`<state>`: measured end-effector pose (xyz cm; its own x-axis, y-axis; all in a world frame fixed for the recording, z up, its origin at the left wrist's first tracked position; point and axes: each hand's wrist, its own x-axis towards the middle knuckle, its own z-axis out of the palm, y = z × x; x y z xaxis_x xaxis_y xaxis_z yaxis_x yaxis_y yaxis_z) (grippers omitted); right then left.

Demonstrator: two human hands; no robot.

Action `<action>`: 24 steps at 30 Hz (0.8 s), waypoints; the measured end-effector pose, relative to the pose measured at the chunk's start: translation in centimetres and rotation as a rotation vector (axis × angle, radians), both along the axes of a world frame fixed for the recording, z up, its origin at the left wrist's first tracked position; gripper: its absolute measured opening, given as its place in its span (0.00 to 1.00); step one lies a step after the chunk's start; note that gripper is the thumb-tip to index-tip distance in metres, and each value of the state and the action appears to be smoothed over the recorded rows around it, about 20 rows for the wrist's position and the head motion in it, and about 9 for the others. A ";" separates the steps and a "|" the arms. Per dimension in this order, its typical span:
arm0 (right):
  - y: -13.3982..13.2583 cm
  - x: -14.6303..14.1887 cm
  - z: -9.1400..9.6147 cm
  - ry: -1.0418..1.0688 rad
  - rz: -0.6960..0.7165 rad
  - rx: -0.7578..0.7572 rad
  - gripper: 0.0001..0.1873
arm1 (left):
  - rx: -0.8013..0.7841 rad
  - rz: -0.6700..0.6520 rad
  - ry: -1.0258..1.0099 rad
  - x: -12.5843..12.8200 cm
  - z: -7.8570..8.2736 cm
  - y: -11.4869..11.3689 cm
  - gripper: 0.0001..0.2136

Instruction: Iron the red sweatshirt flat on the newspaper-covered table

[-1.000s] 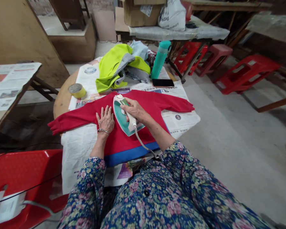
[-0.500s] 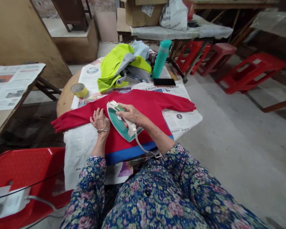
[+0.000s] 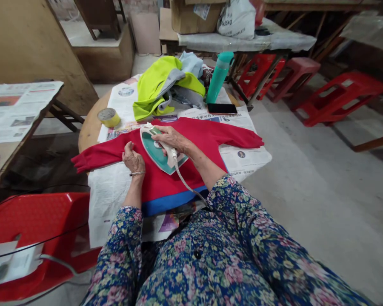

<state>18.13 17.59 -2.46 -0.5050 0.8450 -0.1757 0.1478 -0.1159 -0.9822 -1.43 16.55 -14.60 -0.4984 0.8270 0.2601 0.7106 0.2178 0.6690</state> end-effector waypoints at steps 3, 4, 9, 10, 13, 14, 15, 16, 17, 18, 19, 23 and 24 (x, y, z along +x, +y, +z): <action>-1.0 0.2 -0.1 0.036 0.065 -0.055 0.20 | 0.027 0.029 -0.058 0.2 0.6 -0.1 0.25; -1.6 0.2 -0.2 0.043 0.064 -0.073 0.21 | 0.035 0.037 -0.095 0.3 0.8 -0.1 0.24; -6.0 -0.5 -0.3 0.059 0.000 -0.115 0.26 | 0.157 0.087 -0.364 1.0 2.0 -0.4 0.19; -7.0 -0.5 -0.4 0.055 -0.006 -0.114 0.28 | 0.177 0.088 -0.393 1.1 2.1 -0.4 0.19; -9.5 -0.3 -0.7 0.034 -0.021 -0.103 0.32 | 0.227 0.083 -0.447 1.2 2.2 -0.3 0.22; -10.2 -0.2 -0.8 0.032 -0.033 -0.095 0.33 | 0.246 0.084 -0.465 1.2 2.2 -0.2 0.23; -10.7 -0.1 -1.0 0.033 -0.047 -0.086 0.33 | 0.264 0.087 -0.481 1.2 2.2 -0.1 0.23; -11.1 -0.1 -1.1 0.035 -0.059 -0.079 0.32 | 0.281 0.092 -0.495 1.2 2.2 0.0 0.23; -11.4 -0.1 -1.1 0.034 -0.067 -0.073 0.32 | 0.295 0.097 -0.507 1.1 2.3 0.1 0.23; -11.5 -0.2 -1.1 0.028 -0.068 -0.067 0.32 | 0.307 0.102 -0.516 1.1 2.3 0.2 0.23; -11.5 -0.2 -1.0 0.018 -0.063 -0.058 0.32 | 0.316 0.108 -0.522 1.0 2.3 0.3 0.24; -11.0 -0.3 0.4 -0.030 0.006 -0.014 0.36 | 0.328 0.122 -0.522 0.9 2.4 0.6 0.24; -10.9 -0.3 0.8 -0.044 0.032 -0.004 0.37 | 0.324 0.123 -0.513 0.9 2.5 0.7 0.24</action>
<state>17.88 6.73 -1.69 -0.5235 0.8279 -0.2014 0.1941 -0.1143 -0.9743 -0.53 17.22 -12.13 -0.7135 0.6744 0.1899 0.2630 0.0065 0.9648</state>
